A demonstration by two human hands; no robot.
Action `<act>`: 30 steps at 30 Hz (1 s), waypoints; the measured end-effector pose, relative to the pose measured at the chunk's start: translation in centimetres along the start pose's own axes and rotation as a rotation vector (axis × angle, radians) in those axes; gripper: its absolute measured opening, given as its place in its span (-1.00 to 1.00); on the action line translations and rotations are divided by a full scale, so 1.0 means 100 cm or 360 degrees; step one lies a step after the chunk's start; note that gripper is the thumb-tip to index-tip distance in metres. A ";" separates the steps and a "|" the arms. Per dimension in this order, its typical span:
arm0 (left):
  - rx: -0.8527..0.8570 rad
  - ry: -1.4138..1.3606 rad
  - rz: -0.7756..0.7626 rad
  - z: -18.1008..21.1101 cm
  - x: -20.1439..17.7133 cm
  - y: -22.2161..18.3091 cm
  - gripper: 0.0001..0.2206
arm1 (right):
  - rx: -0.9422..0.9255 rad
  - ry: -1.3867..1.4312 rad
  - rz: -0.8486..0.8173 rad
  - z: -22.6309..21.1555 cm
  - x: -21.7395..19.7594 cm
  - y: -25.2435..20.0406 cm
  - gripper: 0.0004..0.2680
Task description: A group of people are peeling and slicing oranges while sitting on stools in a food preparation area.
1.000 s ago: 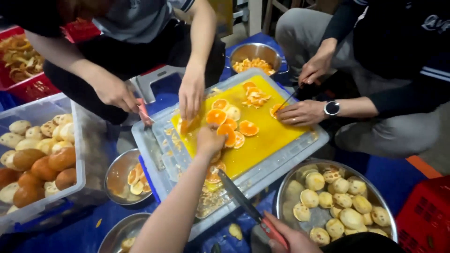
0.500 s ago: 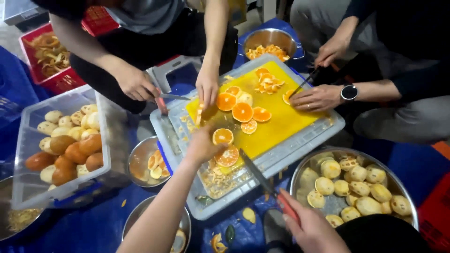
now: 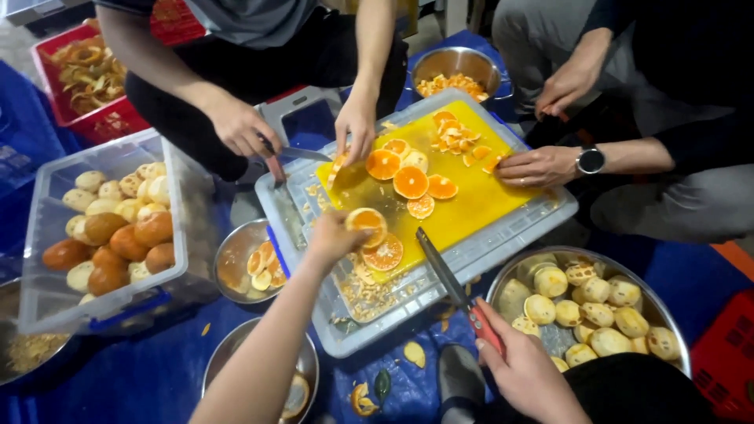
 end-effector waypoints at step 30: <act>0.0531 0.0972 -0.0072 -0.011 0.054 0.027 -0.45 | -0.0057 0.0024 0.0063 -0.020 0.009 0.001 -0.48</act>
Point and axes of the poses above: each hand's wrist, its own y-axis towards the middle knuckle, its own x-axis out of the palm, z = x × y, the point moved 9 cm from there along y, towards the middle knuckle, and after that the axes turned 4 degrees about -z, right-handed, at the moved point
